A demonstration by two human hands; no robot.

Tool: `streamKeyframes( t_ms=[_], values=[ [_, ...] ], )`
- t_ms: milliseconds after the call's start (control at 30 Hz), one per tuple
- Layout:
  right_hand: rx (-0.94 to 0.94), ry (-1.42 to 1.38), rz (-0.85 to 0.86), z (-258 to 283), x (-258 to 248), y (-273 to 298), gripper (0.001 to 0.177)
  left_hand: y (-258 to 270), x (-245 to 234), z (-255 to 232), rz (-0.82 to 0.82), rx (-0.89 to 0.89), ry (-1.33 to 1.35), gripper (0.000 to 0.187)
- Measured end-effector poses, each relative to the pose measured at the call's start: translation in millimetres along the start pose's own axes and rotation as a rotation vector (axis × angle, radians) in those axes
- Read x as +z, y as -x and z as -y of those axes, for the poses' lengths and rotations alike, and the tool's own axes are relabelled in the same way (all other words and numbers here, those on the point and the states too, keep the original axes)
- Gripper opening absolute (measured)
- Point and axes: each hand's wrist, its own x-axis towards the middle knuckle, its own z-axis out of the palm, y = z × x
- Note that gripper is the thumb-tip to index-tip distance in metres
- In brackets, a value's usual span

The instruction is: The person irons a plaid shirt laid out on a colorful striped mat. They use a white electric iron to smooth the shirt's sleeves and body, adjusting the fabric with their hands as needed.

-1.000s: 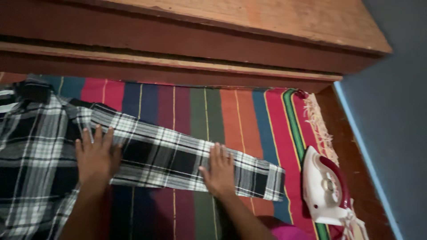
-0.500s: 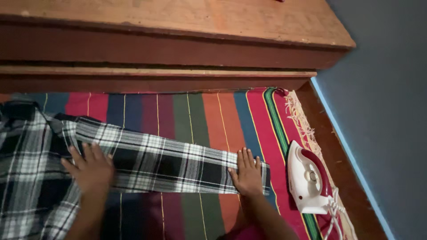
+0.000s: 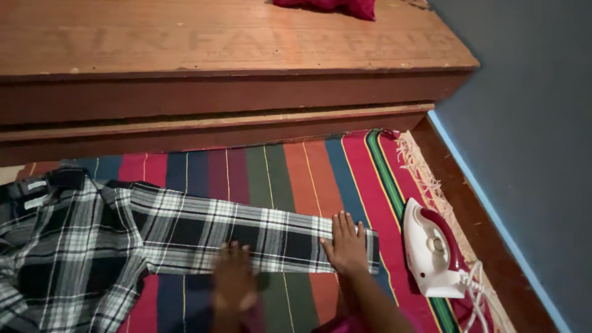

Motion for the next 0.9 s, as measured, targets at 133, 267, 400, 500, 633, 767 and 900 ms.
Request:
streamKeyframes(
  t_ms=[133,267,400,500,633,767,900],
  values=[
    [0.022,-0.026,0.023,2.7,1.1,2.4,0.080,-13.1,4.3,-73.9,-0.479,0.189,0.138,0.069],
    [-0.015,-0.020,-0.012,1.8,-5.0,0.5,0.081,-36.8,5.1,-104.1,-0.402,0.074,0.240,0.065],
    [-0.017,-0.040,-0.023,2.7,-4.3,1.9,0.079,-65.6,1.2,-51.0,-0.365,-0.048,0.038,0.071],
    [-0.010,-0.023,0.024,1.5,-3.4,-0.9,0.079,-83.9,-0.1,27.0,-0.635,-0.079,0.133,0.074],
    [0.033,-0.029,0.110,1.3,-4.3,-1.8,0.082,-93.5,9.5,154.4,-0.485,-0.252,0.018,0.076],
    [0.005,-0.051,-0.005,7.5,-8.6,-9.4,0.081,-113.0,0.6,248.6,-0.410,-0.282,0.000,0.075],
    [-0.025,-0.037,-0.026,3.2,-4.2,1.7,0.079,-112.7,12.5,252.4,-0.471,-0.288,-0.044,0.072]
  ],
)
